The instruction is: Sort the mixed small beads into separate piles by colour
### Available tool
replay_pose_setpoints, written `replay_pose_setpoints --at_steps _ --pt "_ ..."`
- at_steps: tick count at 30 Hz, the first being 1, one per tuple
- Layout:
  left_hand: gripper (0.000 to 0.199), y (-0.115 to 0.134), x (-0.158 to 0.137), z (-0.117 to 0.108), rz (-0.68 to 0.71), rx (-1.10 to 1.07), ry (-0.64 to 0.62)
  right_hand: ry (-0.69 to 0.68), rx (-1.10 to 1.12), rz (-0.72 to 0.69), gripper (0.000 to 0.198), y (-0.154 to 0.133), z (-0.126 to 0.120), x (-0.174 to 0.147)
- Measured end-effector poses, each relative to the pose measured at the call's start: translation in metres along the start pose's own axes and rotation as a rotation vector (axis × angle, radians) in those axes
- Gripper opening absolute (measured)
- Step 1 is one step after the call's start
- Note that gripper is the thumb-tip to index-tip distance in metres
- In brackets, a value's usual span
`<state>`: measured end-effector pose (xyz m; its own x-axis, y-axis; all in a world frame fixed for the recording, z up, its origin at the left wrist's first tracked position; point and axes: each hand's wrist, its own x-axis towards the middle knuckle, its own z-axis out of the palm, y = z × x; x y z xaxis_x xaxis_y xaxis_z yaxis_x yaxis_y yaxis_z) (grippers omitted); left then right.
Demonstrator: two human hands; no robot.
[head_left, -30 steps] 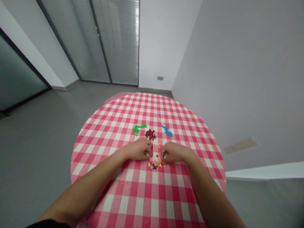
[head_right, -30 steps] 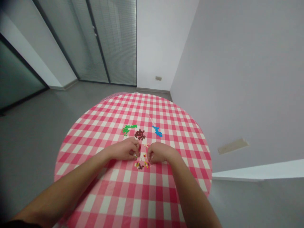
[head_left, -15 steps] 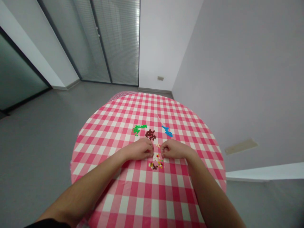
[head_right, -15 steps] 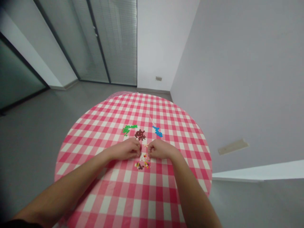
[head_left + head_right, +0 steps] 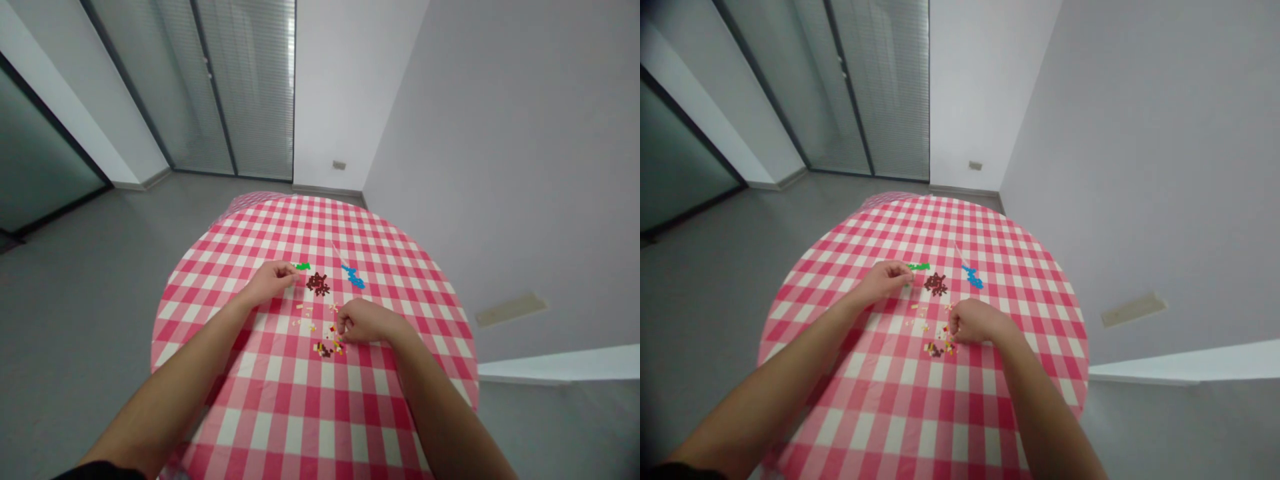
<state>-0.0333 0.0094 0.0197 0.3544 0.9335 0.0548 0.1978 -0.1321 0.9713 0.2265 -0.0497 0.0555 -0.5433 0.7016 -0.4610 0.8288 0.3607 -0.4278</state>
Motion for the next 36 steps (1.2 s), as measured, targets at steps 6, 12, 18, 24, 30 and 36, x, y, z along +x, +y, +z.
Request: replay_pose_setpoints --at_steps 6,12,18,24,30,36 --pt "0.038 -0.021 0.013 -0.029 -0.102 -0.147 0.301 0.001 0.017 -0.036 0.01 0.002 0.002 0.0" --pt "0.044 -0.036 0.019 -0.042 -0.089 -0.083 0.305 0.002 0.039 -0.026 0.008 -0.001 -0.001 -0.002" --pt "0.023 -0.033 0.017 -0.046 -0.081 0.242 0.308 -0.002 0.06 -0.007 0.009 -0.001 -0.001 -0.001" --pt "0.018 -0.031 0.013 -0.046 -0.127 0.636 0.294 0.088 0.135 -0.024 0.011 0.011 -0.001 0.0" --pt "0.022 -0.034 0.012 -0.049 -0.144 0.809 0.17 0.341 0.165 0.01 0.015 0.019 -0.01 0.002" --pt "0.023 -0.039 0.014 -0.056 -0.182 0.857 0.18 0.384 0.146 0.045 0.014 0.025 -0.013 0.001"
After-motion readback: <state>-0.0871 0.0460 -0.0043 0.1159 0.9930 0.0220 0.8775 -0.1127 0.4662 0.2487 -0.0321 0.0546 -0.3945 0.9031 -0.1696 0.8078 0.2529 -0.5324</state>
